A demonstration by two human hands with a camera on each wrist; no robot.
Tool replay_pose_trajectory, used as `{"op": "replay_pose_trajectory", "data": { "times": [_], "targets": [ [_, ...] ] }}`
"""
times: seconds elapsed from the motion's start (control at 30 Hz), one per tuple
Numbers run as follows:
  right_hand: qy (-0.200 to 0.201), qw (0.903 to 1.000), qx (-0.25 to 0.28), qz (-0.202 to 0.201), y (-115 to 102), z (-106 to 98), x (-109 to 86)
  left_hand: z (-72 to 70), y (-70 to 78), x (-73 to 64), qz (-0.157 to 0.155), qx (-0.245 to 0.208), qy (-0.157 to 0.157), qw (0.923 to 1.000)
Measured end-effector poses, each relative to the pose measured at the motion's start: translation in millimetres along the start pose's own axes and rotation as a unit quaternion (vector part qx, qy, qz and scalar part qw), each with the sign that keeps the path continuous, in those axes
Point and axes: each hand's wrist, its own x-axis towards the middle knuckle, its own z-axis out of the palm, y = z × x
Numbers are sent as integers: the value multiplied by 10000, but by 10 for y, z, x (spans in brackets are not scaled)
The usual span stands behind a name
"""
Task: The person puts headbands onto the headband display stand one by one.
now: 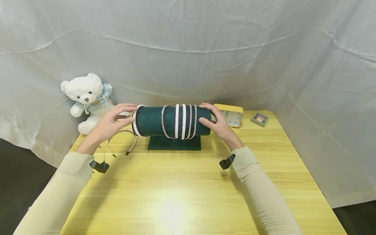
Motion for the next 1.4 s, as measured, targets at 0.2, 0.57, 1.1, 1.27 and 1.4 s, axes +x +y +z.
{"op": "replay_pose_trajectory", "data": {
  "times": [0.2, 0.57, 1.1, 1.27, 1.4],
  "targets": [
    [2, 10000, 1, -7, -19, 9, 2, 71, -159, -19, 450, -27, 104, 9989],
    [-14, 10000, 49, 3, -18, 10, -6, 203, -164, 114, 338, -69, 185, 9992],
    [-27, 10000, 43, 5, -4, 6, -7, 193, -165, 130, 256, 208, -96, 9994],
    [-19, 10000, 10, -6, -1, 7, -1, 183, -175, 130, 310, 208, -154, 9992],
    [24, 10000, -23, -4, 9, 8, 3, 207, -151, 166, 417, 299, -160, 9986]
  ]
}}
